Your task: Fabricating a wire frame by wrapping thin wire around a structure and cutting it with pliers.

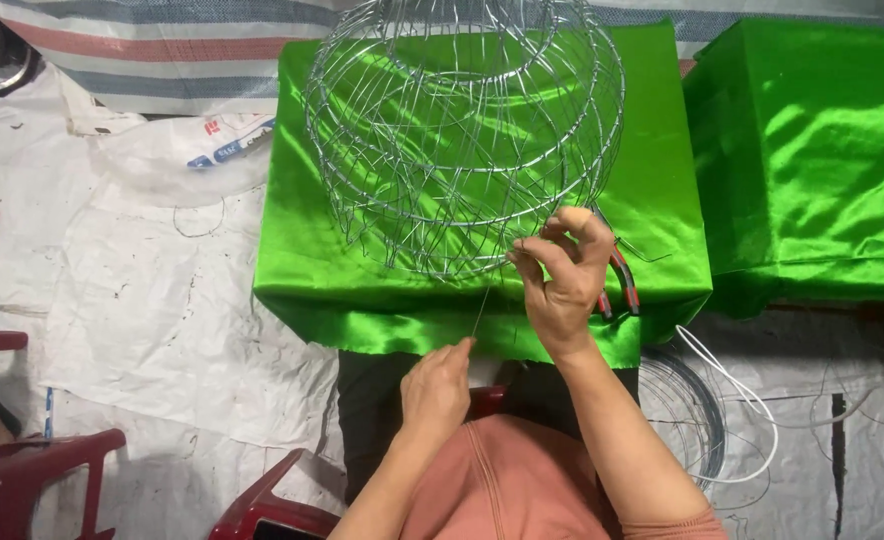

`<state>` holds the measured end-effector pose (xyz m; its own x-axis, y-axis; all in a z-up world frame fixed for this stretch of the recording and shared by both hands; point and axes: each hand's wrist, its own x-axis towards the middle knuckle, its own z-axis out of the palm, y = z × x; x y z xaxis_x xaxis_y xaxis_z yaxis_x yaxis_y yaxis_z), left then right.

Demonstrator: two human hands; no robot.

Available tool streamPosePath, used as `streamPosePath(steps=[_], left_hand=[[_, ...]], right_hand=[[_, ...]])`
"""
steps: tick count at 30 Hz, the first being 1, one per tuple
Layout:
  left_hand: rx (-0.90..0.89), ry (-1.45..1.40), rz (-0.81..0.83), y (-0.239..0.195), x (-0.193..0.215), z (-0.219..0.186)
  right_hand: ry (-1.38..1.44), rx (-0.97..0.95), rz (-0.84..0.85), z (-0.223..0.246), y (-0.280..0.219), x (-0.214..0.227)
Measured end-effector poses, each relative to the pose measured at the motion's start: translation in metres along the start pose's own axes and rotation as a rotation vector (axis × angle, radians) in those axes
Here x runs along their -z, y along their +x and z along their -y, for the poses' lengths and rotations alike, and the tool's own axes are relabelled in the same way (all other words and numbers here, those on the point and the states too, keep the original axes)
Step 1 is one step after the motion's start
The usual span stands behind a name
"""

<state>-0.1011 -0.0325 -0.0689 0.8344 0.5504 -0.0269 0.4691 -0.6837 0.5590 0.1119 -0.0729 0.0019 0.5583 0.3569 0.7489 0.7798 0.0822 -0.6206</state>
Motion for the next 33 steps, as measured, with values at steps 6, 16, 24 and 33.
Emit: streamPosePath(steps=[6, 16, 24, 33], left_hand=[[0.085, -0.045, 0.17, -0.011, 0.003, -0.007], [0.066, -0.033, 0.237, -0.008, 0.012, -0.002], [-0.007, 0.018, 0.134, -0.011, 0.01, 0.003], [0.017, 0.126, 0.143, 0.013, 0.031, -0.03]], right_hand=[[0.012, -0.027, 0.042, -0.005, -0.012, -0.003], [0.296, -0.34, -0.111, 0.002, -0.003, -0.008], [0.277, -0.48, 0.031, 0.011, 0.01, 0.0], [0.1, -0.432, 0.315, 0.004, 0.024, 0.01]])
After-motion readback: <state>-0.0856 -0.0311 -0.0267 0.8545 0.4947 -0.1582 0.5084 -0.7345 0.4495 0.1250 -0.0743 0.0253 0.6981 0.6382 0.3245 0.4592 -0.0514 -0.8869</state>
